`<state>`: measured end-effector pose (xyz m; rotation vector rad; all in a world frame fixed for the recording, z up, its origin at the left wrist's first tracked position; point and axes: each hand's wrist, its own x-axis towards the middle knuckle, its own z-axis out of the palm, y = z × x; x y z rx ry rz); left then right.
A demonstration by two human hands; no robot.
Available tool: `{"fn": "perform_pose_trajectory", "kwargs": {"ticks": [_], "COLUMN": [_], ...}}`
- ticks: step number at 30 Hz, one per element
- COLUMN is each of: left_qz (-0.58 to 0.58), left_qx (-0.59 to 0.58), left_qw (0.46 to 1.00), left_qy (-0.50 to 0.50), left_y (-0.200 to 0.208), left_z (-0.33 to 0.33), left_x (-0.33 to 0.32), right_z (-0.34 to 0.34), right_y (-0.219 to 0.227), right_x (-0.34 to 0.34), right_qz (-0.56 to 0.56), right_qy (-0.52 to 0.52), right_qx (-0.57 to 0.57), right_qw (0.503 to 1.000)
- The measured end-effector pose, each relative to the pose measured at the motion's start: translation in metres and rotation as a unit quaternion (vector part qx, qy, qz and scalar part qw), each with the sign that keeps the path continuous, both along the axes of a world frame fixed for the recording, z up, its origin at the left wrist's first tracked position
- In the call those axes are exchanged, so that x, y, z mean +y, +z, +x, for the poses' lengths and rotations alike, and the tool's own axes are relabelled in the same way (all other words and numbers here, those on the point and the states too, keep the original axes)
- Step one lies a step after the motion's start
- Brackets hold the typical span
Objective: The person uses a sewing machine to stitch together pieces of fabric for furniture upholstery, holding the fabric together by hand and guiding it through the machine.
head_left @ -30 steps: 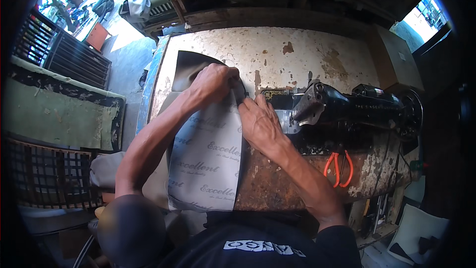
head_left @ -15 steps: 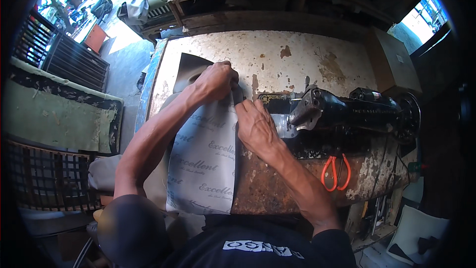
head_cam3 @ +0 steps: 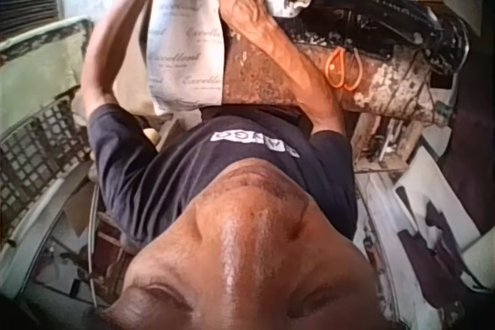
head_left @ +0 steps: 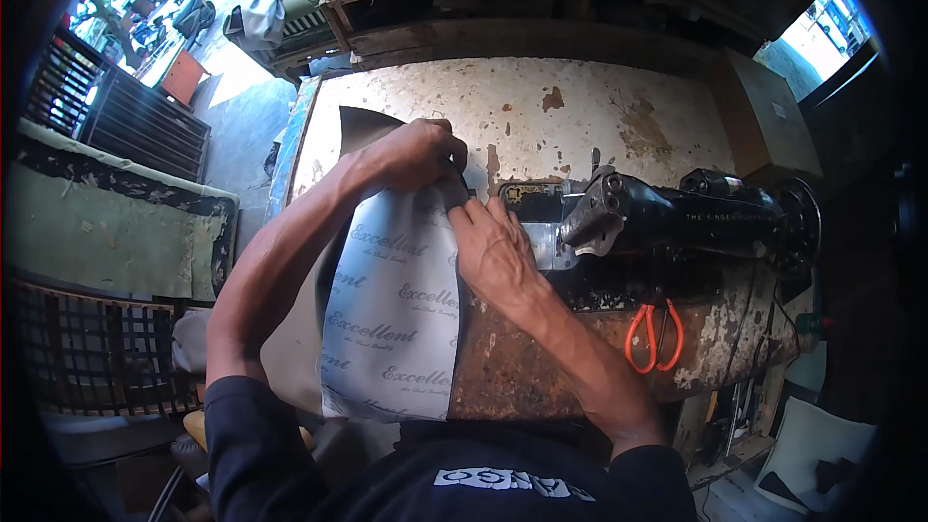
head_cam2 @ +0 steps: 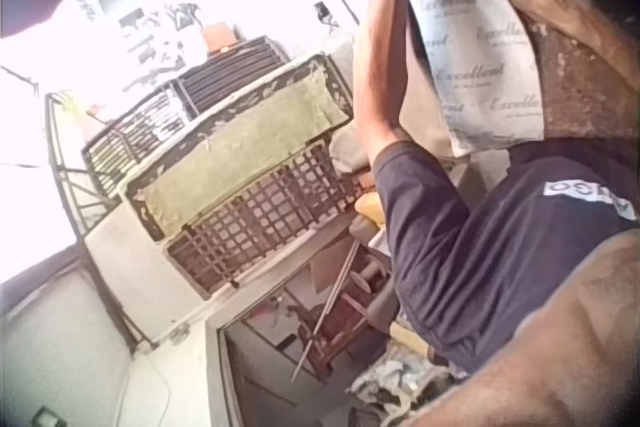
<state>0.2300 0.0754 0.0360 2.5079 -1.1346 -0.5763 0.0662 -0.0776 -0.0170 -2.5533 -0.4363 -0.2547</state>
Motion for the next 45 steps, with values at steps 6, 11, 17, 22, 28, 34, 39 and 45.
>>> {"fn": "perform_pose_trajectory", "kwargs": {"ticks": [6, 11, 17, 22, 28, 34, 39, 45], "left_qz": [0.025, 0.047, -0.012, -0.076, -0.102, -0.153, -0.222, -0.232], "left_qx": [-0.144, -0.170, -0.124, -0.115, -0.133, -0.106, -0.211, -0.269], "left_qw": [0.989, 0.984, 0.991, 0.990, 0.986, 0.982, 0.949, 0.929], "left_qy": [-0.018, -0.010, -0.041, -0.025, 0.000, 0.039, 0.069, 0.107], "left_y": [0.002, -0.006, 0.000, -0.011, -0.010, 0.033, 0.085, 0.120], "left_z": [-0.031, -0.033, -0.024, -0.027, -0.036, -0.072, -0.115, -0.168], "left_x": [-0.007, 0.002, 0.003, 0.012, 0.013, 0.043, 0.050, 0.068], "right_z": [-0.002, -0.001, 0.015, 0.030, 0.037, 0.020, -0.004, -0.034], "right_y": [-0.004, -0.002, -0.014, -0.003, -0.005, 0.036, 0.111, 0.160], "right_x": [0.003, 0.007, 0.002, 0.009, 0.007, 0.001, -0.009, 0.001], "right_qz": [-0.001, -0.001, 0.085, 0.101, 0.107, 0.099, 0.027, -0.028], "right_qy": [-0.014, -0.012, -0.052, -0.167, -0.209, -0.096, -0.045, -0.003], "right_qx": [-0.016, 0.001, -0.018, 0.045, 0.041, -0.060, -0.130, -0.204], "right_qw": [1.000, 1.000, 0.995, 0.980, 0.971, 0.989, 0.990, 0.979]}}
